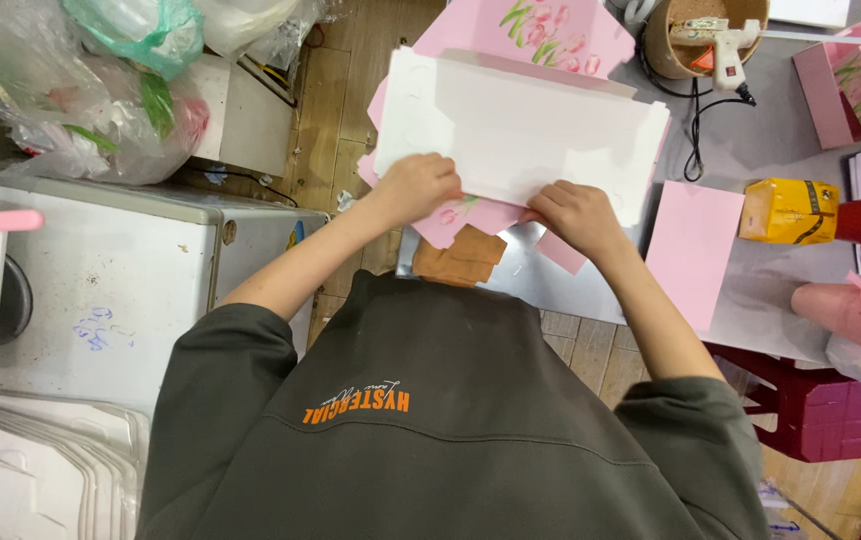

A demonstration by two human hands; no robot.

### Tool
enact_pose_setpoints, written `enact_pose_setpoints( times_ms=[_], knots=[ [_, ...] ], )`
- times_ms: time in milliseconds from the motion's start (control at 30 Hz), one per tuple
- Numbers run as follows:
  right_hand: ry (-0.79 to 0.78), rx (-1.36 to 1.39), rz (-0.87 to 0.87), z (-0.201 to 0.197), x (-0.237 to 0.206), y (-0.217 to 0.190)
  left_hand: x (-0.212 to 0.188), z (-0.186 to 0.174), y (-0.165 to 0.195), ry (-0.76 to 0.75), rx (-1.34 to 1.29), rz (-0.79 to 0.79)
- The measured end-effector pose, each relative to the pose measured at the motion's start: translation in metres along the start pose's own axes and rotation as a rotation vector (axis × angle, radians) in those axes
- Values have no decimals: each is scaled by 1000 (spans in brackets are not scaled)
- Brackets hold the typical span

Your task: The person assembles a pink floral-patterned paper box by folding and taping the edges. They repeatedly fold the sides, apply tape to secure the flaps, and adjust the box shape to form a finished container.

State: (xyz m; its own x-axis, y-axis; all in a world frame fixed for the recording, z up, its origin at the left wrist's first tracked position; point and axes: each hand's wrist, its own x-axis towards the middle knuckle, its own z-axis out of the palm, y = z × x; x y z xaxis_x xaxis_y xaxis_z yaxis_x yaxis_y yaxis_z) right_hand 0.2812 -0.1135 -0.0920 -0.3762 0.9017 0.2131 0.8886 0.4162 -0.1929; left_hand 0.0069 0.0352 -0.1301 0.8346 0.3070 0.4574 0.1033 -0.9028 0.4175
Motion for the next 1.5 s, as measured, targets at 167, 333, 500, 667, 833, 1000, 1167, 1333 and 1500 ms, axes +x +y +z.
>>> enact_pose_setpoints(
  times_ms=[167, 333, 500, 667, 833, 1000, 1167, 1333, 1500],
  knots=[
    [-48, -29, 165, 14, 33, 4, 16, -13, -11, -105, -68, -475],
    [94, -202, 87, 23, 50, -9, 28, -5, -16, 94, 257, -544],
    [-68, 35, 86, 31, 62, -37, 34, 1, -33, 390, 317, -728],
    [-52, 82, 233, 43, 76, -58, 56, 20, -21, 315, 217, -867],
    [96, 558, 377, 51, 78, -72, 63, 12, -9, 995, -754, -922],
    [78, 1142, 438, 50, 75, -85, 60, -4, -8, 923, -1108, -944],
    [-1, 793, 179, 26, 78, -68, 55, -13, -16, 813, -1122, -780],
    [377, 338, 444, -24, 93, 24, 55, -46, -29, 389, -1049, -720],
    [295, 820, 620, -53, 101, 78, 73, -72, -38, 158, -1046, -660]
  ],
)
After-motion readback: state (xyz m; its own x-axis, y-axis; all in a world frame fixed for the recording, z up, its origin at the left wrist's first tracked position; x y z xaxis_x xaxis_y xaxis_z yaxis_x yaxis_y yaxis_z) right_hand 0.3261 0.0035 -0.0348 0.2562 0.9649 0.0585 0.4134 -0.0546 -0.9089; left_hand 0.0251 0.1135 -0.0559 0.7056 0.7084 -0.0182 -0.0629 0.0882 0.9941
